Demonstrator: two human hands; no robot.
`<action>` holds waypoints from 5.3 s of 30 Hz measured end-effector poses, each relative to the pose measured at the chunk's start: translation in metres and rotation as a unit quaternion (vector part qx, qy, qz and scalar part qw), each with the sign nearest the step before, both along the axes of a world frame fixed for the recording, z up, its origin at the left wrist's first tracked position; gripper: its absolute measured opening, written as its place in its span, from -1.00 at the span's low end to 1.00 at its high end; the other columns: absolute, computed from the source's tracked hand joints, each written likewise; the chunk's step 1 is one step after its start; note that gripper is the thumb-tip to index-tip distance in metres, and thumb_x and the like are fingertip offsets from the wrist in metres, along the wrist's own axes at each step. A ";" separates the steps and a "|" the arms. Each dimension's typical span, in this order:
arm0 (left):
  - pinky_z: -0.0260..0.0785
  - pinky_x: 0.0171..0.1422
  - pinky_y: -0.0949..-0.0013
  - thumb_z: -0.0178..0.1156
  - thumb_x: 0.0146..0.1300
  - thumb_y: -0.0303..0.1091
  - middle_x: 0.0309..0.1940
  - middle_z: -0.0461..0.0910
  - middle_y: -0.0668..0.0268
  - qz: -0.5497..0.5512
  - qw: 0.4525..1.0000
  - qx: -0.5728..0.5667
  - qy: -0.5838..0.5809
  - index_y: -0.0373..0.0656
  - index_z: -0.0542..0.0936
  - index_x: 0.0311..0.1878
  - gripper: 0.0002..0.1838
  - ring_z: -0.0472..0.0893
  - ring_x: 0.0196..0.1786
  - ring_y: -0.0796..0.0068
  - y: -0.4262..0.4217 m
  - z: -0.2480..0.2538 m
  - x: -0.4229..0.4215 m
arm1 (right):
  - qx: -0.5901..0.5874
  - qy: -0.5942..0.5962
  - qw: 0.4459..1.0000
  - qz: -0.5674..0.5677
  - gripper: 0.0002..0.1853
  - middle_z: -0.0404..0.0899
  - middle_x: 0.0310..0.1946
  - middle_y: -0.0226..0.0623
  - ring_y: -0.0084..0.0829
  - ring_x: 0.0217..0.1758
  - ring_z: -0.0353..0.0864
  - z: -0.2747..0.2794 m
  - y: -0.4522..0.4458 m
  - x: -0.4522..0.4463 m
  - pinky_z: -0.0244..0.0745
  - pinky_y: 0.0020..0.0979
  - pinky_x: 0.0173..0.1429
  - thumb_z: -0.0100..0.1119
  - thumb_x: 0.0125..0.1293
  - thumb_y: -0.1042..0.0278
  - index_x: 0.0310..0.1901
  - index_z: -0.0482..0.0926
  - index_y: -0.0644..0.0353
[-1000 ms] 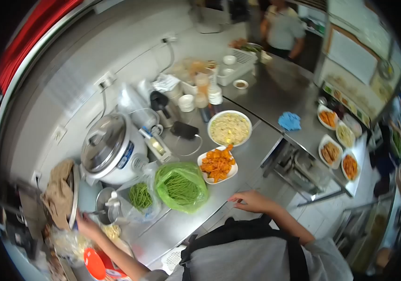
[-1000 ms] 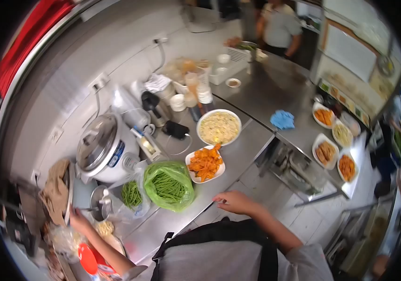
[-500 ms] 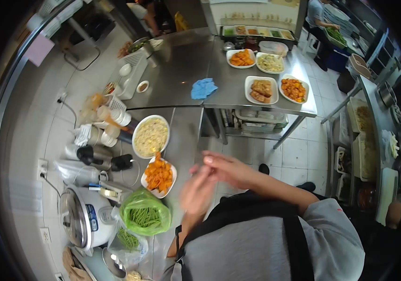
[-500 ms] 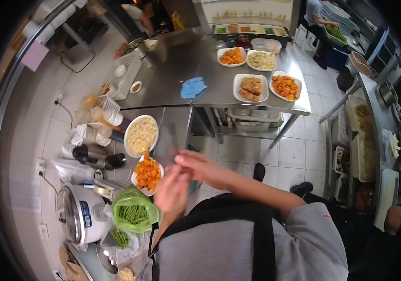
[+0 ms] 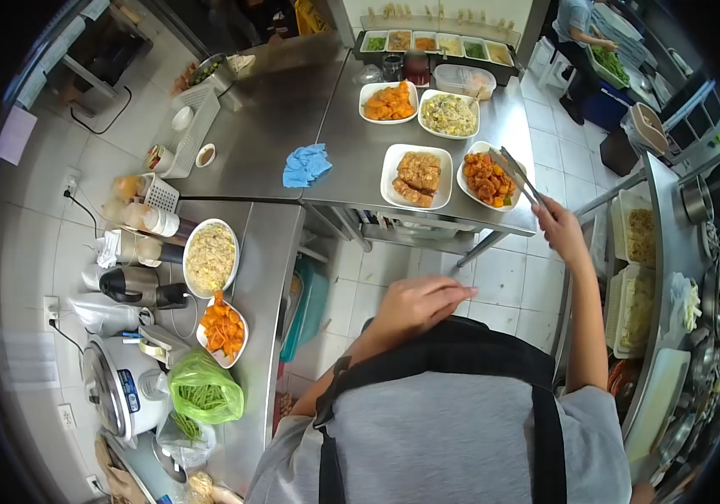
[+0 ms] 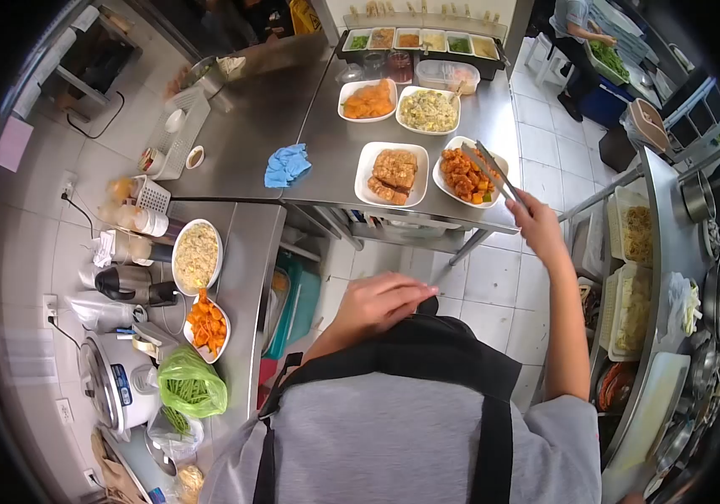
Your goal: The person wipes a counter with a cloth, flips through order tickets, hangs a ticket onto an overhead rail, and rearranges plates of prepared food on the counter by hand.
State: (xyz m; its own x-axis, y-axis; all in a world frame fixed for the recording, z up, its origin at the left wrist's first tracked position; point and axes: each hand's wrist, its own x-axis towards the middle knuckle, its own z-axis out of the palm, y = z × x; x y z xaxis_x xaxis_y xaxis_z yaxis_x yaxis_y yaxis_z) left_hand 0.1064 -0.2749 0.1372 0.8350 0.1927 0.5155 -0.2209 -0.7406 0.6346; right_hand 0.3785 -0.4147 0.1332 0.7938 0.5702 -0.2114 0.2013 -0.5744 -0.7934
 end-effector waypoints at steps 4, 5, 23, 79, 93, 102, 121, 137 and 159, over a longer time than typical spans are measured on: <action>0.48 -0.31 0.44 0.31 -0.05 -0.55 -0.34 0.63 0.38 0.049 0.999 -0.004 0.020 -0.02 0.68 -0.14 -0.66 0.62 -0.34 0.44 0.004 -0.005 0.007 | -0.084 0.011 0.994 0.068 -0.62 0.41 -0.65 -0.46 -0.64 -0.68 0.29 0.001 0.023 0.043 0.24 -0.51 -0.62 0.03 0.34 0.10 -0.02 0.59 0.21; 0.48 -0.31 0.44 0.31 -0.05 -0.55 -0.35 0.63 0.38 0.054 0.998 -0.004 0.029 -0.02 0.68 -0.14 -0.66 0.62 -0.35 0.44 0.006 -0.007 0.007 | -0.093 0.023 0.993 0.069 -0.62 0.42 -0.65 -0.45 -0.63 -0.69 0.29 -0.001 0.029 0.048 0.25 -0.51 -0.63 0.03 0.33 0.10 -0.02 0.60 0.22; 0.45 -0.37 0.46 0.29 -0.04 -0.62 -0.40 0.63 0.36 0.050 0.997 -0.047 0.046 -0.06 0.68 -0.17 -0.67 0.62 -0.38 0.45 0.029 -0.015 0.020 | -0.006 0.111 0.994 -0.018 -0.66 0.41 -0.66 -0.51 -0.74 -0.74 0.13 -0.016 0.015 0.065 0.05 -0.62 -0.71 0.04 0.37 0.17 0.04 0.57 0.18; 0.40 0.15 0.24 -0.06 0.33 0.15 0.16 0.42 0.08 0.699 0.476 -0.399 -0.354 -0.20 0.27 0.28 -0.34 0.48 0.13 0.28 0.012 -0.045 -0.767 | 0.059 0.126 0.685 0.716 -0.48 0.61 -0.26 -0.23 -0.43 -0.30 0.60 -0.006 0.224 -0.411 0.48 -0.43 -0.12 0.09 0.34 0.29 0.31 0.27 0.06; 0.19 -0.55 0.50 0.06 0.31 0.01 -0.37 0.59 0.25 0.904 0.419 -0.045 -0.064 -0.02 0.48 0.21 -0.52 0.41 -0.54 0.59 0.155 0.058 -0.594 | 0.187 -0.001 0.892 0.411 -0.73 0.61 -0.39 -0.31 -0.55 -0.37 0.57 0.004 0.265 -0.259 0.48 -0.44 -0.26 0.02 0.33 0.39 0.03 0.56 0.06; 0.03 -0.55 0.61 0.04 0.36 -0.27 -0.55 0.37 0.48 0.796 0.584 -0.072 -0.140 -0.08 0.57 0.09 -0.69 0.23 -0.55 0.78 0.208 0.072 -0.341 | 0.298 0.176 0.938 0.010 -0.64 0.53 -0.28 -0.47 -0.64 -0.37 0.48 -0.033 0.329 0.071 0.50 -0.55 -0.30 0.03 0.34 0.23 0.15 0.43 0.05; 0.10 0.34 0.07 0.16 0.18 -0.17 0.20 0.31 0.02 0.578 0.774 0.145 0.213 -0.12 0.40 0.23 -0.46 0.29 0.25 -0.03 0.300 -0.160 -0.021 | 0.091 -0.126 0.985 0.071 -0.74 0.63 -0.55 -0.30 -0.47 -0.57 0.56 -0.086 0.410 0.231 0.44 -0.41 -0.46 -0.04 0.32 0.29 -0.09 0.63 0.11; 0.01 0.38 0.00 0.10 0.19 -0.16 0.22 0.30 0.02 0.582 0.772 0.115 0.229 -0.11 0.40 0.21 -0.49 0.24 0.30 0.02 0.303 -0.156 -0.019 | 0.239 0.226 0.944 -0.009 -0.66 0.63 -0.23 -0.41 -0.76 -0.52 0.25 -0.083 0.351 0.218 0.29 -0.69 -0.41 -0.03 0.40 0.29 0.15 0.46 0.17; 0.07 0.30 0.03 0.08 0.05 -0.43 0.16 0.30 -0.02 0.426 0.899 0.049 0.096 -0.19 0.33 0.26 -0.39 0.30 0.20 -0.03 0.320 -0.155 -0.002 | 0.281 0.138 0.937 -0.156 -0.61 0.61 -0.31 -0.43 -0.79 -0.57 0.18 0.070 0.126 0.034 0.18 -0.73 -0.47 0.00 0.40 0.27 0.17 0.43 0.29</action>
